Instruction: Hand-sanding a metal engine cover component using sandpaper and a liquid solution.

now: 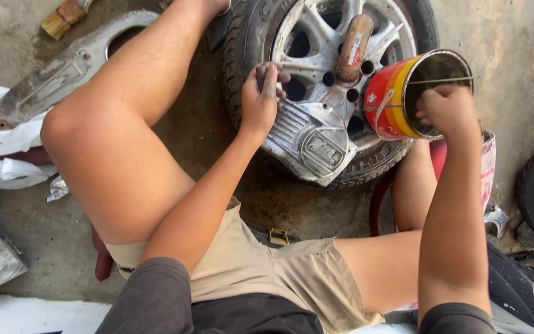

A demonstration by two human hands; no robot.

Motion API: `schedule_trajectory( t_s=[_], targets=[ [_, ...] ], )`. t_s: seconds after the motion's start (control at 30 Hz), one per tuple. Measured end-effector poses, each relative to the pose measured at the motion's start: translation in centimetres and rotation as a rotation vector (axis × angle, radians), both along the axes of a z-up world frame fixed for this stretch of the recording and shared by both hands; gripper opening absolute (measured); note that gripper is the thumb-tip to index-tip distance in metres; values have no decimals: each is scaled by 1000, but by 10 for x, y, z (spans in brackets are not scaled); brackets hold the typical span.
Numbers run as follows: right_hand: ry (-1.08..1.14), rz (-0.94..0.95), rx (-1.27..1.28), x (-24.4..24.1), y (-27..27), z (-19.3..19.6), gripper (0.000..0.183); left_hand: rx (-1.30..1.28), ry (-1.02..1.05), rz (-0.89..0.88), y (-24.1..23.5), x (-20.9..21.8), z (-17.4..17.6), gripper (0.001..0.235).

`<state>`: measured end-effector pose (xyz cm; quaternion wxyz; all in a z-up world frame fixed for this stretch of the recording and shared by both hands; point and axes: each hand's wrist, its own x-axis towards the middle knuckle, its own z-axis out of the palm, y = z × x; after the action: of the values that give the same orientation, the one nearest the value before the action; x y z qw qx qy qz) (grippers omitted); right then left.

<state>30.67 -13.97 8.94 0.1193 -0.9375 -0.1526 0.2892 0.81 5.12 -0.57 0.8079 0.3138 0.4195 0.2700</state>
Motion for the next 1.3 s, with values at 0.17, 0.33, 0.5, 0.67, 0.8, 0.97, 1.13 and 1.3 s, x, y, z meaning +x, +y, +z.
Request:
schedule_trajectory(
  t_s=[0.17, 0.33, 0.5, 0.67, 0.8, 0.97, 1.13, 1.3],
  targets=[
    [70, 149, -405, 48, -11, -68, 39, -10, 49, 0, 3, -3, 1, 29],
    [261, 112, -561, 17, 22, -47, 64, 6, 36, 20, 5, -4, 0, 29],
    [262, -48, -425, 47, 0, -68, 32, -2, 47, 1, 3, -2, -2, 31],
    [768, -212, 330, 2, 19, 17, 45, -3, -6, 51, 3, -6, -7, 30],
    [631, -142, 312, -72, 31, 42, 39, -6, 49, -12, 2, -4, -1, 32],
    [442, 310, 63, -186, 58, 29, 26, -28, 10, 14, -1, -5, -2, 30],
    [-268, 960, 273, -226, 37, -14, 26, -31, -50, 73, 4, -8, -8, 28],
    [-425, 1011, -42, -255, 13, -65, 58, -46, -69, 63, 3, -3, -9, 27]
  ],
)
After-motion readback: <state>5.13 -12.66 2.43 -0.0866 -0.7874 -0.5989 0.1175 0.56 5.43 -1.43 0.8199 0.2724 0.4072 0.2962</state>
